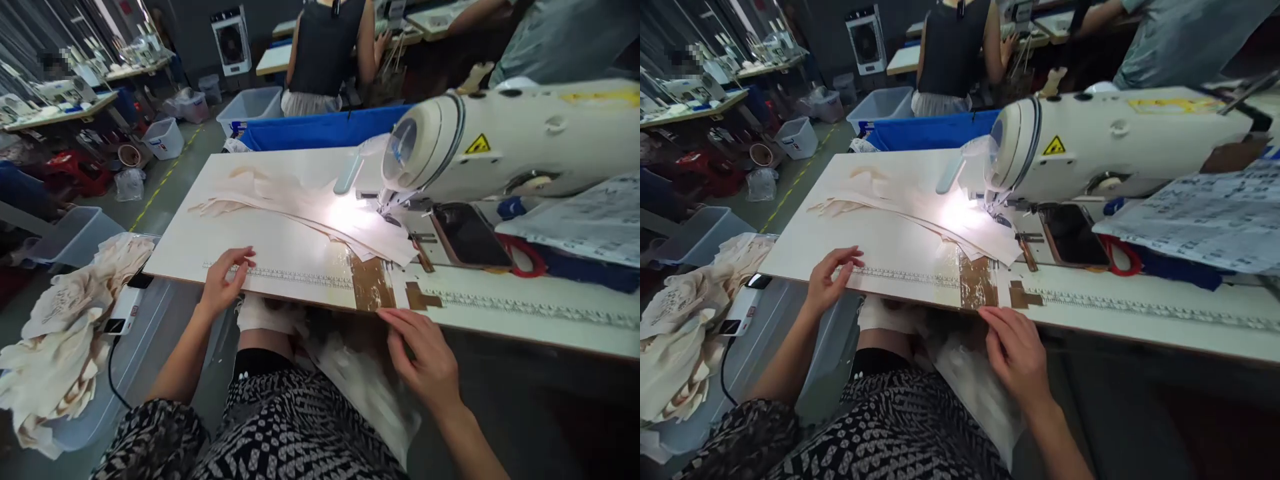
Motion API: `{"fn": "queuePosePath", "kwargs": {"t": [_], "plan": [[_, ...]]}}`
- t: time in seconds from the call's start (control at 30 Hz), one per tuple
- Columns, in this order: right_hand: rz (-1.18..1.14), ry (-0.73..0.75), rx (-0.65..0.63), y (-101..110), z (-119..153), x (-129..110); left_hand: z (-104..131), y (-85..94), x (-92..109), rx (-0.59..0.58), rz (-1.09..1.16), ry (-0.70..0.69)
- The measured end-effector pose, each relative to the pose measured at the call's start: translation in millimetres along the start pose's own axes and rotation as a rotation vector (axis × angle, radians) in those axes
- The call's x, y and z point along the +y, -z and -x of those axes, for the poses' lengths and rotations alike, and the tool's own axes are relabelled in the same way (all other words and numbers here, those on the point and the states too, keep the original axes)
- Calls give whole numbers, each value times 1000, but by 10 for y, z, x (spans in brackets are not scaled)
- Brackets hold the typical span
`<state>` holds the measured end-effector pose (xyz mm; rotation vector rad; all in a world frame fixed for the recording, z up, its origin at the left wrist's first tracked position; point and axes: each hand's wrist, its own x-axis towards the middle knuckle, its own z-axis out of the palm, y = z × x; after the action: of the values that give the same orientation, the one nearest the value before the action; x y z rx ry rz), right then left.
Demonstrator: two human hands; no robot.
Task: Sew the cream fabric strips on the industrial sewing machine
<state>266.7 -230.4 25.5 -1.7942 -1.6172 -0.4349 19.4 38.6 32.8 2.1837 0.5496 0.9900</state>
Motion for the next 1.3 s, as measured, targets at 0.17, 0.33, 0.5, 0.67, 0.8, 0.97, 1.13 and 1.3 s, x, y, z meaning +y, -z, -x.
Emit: {"fn": "queuePosePath", "kwargs": {"t": [0.17, 0.33, 0.5, 0.67, 0.8, 0.97, 1.13, 1.3], "plan": [[-11, -347, -30, 131, 663, -132, 690, -619, 282, -685, 159, 151], [-68, -745, -494, -52, 1252, -180, 1031, -1255, 235, -1090, 71, 267], [204, -735, -680, -355, 1421, -322, 1194, -1605, 286, -1227, 196, 338], [273, -489, -564, -435, 1347, -375, 1265, -1652, 283, -1256, 251, 422], [223, -446, -323, -358, 1256, -387, 1241, -1683, 327, -1208, 277, 502], [-20, -409, -135, -159, 982, -569, 1117, -1848, 586, -954, 814, 906], [-121, -352, -99, 40, 597, -603, 813, -1734, 838, -947, 1042, 956], [-606, -285, -456, 171, 360, -398, 391, -1135, 904, -1273, 846, 504]]}}
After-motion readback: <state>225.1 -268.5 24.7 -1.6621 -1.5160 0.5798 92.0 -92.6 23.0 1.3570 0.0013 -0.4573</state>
